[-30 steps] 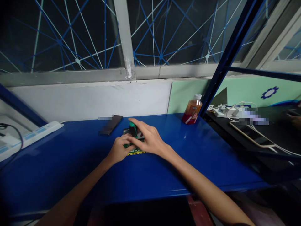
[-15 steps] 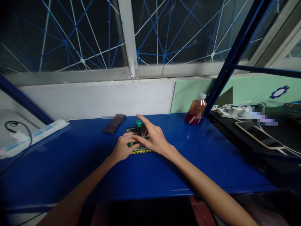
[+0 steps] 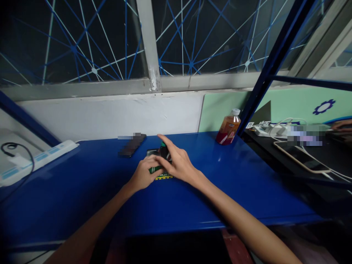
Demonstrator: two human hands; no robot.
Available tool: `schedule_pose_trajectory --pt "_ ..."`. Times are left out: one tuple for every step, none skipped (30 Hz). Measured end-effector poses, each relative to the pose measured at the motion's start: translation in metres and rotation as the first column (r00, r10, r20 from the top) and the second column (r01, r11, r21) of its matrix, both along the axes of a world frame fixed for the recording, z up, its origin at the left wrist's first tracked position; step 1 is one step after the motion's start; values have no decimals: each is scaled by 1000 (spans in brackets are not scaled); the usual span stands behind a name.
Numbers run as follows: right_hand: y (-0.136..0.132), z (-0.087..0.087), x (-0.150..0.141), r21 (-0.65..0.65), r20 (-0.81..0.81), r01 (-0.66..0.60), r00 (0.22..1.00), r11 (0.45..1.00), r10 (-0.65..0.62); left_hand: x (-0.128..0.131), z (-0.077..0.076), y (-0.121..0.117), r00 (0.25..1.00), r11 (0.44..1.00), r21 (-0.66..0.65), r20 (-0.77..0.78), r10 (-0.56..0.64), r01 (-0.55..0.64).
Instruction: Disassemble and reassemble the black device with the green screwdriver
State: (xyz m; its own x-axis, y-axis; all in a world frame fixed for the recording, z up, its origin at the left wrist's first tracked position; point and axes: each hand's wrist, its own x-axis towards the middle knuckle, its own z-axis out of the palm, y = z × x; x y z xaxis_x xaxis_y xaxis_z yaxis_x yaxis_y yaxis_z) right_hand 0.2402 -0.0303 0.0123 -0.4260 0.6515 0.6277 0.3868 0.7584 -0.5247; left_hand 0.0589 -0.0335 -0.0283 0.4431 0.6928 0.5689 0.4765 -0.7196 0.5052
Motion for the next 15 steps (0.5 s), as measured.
schedule_pose_trajectory --pt "0 0 0 4 14 4 1000 1000 -4 0 -1 1 1000 1000 14 3 17 -17" --pt "-1 1 0 7 27 -3 1000 1000 3 0 -2 2 1000 1000 18 6 23 -23" --pt "-1 1 1 5 39 -19 999 1000 18 0 -2 2 1000 1000 12 7 18 -18" --pt "-1 2 1 3 46 -38 998 999 37 0 -2 3 1000 1000 -2 6 6 -6" --pt "-1 3 2 2 50 -54 997 999 54 -1 0 3 1000 1000 -20 2 -5 5" --pt "-1 4 3 1 52 -65 997 998 65 -1 1 3 1000 999 -37 -3 -16 16" --pt "-1 5 3 1 54 -71 996 998 70 -1 3 3 1000 998 -52 -9 -28 28" --pt "-1 6 4 2 56 -72 996 997 72 -2 4 2 999 997 -65 -15 -41 40" --pt "-1 6 4 4 58 -69 996 998 69 -2 5 2 999 996 -73 -18 -52 50" --pt "-1 6 4 6 59 -65 996 998 64 -2 5 2 998 995 -77 -16 -59 57" --pt "-1 6 4 10 59 -58 997 998 57 -3 5 2 998 996 -75 -12 -59 58" --pt "-1 6 4 13 58 -49 997 999 48 -3 4 2 999 997 -64 -5 -48 48" --pt "0 5 3 16 56 -39 998 999 38 -3 3 2 1000 999 -45 0 -27 27" --pt "0 5 4 20 53 -29 998 999 28 -3 1 3 1000 1000 -22 4 1 -1" --pt "0 4 4 27 52 -20 998 999 19 -3 0 3 1000 1000 0 7 27 -27"
